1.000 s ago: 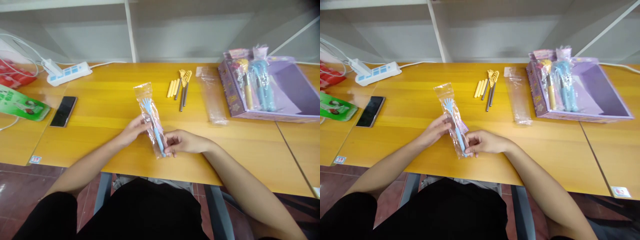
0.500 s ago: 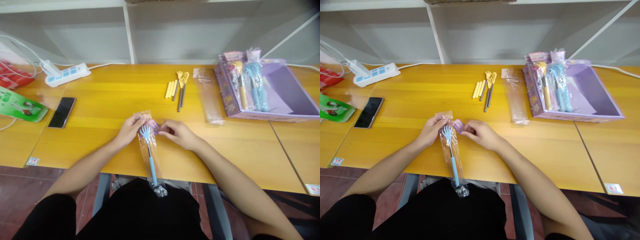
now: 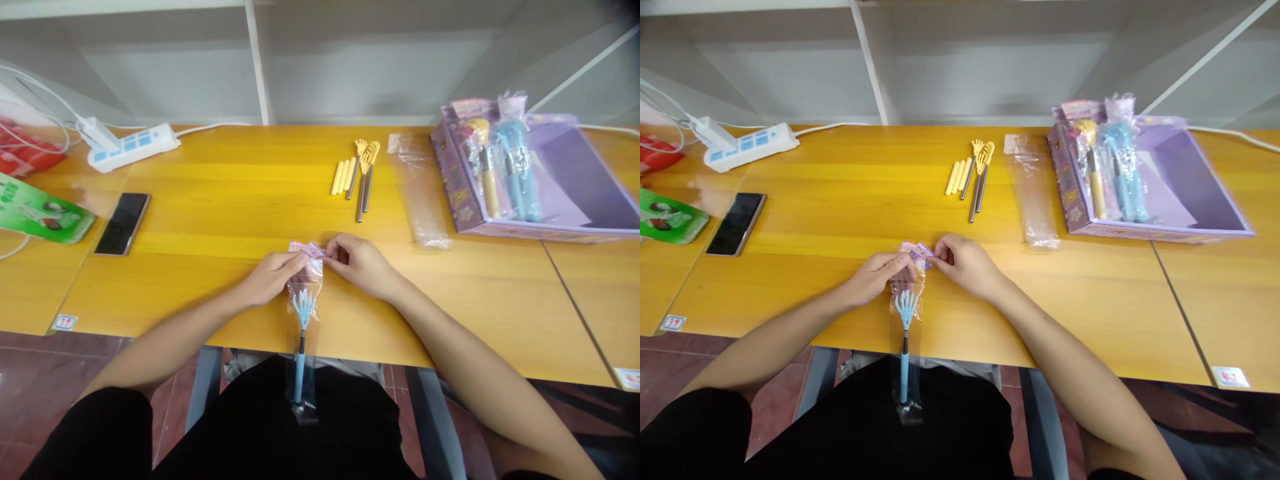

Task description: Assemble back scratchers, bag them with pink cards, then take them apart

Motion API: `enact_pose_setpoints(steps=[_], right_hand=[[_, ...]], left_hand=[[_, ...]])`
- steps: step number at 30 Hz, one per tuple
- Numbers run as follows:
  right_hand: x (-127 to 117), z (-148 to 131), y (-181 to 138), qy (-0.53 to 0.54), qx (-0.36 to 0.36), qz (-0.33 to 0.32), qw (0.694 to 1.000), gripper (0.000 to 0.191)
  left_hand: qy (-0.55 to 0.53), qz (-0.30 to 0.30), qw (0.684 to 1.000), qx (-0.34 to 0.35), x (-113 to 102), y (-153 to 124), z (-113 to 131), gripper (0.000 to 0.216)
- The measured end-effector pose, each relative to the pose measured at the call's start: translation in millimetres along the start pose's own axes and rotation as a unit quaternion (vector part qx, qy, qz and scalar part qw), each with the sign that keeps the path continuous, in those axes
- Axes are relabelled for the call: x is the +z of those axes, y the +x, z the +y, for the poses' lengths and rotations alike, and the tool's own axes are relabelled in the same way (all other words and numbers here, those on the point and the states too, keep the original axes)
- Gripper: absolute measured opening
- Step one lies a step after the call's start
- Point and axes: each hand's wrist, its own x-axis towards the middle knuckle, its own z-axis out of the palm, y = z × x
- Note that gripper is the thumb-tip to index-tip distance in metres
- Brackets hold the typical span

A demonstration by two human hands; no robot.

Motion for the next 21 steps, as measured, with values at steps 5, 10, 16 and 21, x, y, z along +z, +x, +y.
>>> enact_pose_setpoints(steps=[5, 10, 16, 21], right_hand=[[-3.0, -4.6, -3.5, 0.156, 0.016, 0.123, 0.980, 0.032], [-7.5, -16.9, -13.5, 0.194, -0.111, 0.141, 0.964, 0.018], [-3.7, -25.8, -13.0, 0.078, -0.166, 0.073, 0.980, 0.008], [-7.2, -23.3, -11.7, 0.049, -0.138, 0.085, 0.986, 0.012]], left_hand=[[-0.003, -0.004, 1.000, -0.006, -4.5, 3.2, 1.3, 0.051], [-0.010, -0.005, 1.000, -0.020, -2.6, 4.7, -1.8, 0.045], [-0.028, -0.020, 0.999, 0.014, 2.2, 3.2, -1.8, 0.039], [-0.013, -0.034, 0.999, 0.030, 4.0, 2.3, 1.9, 0.036]])
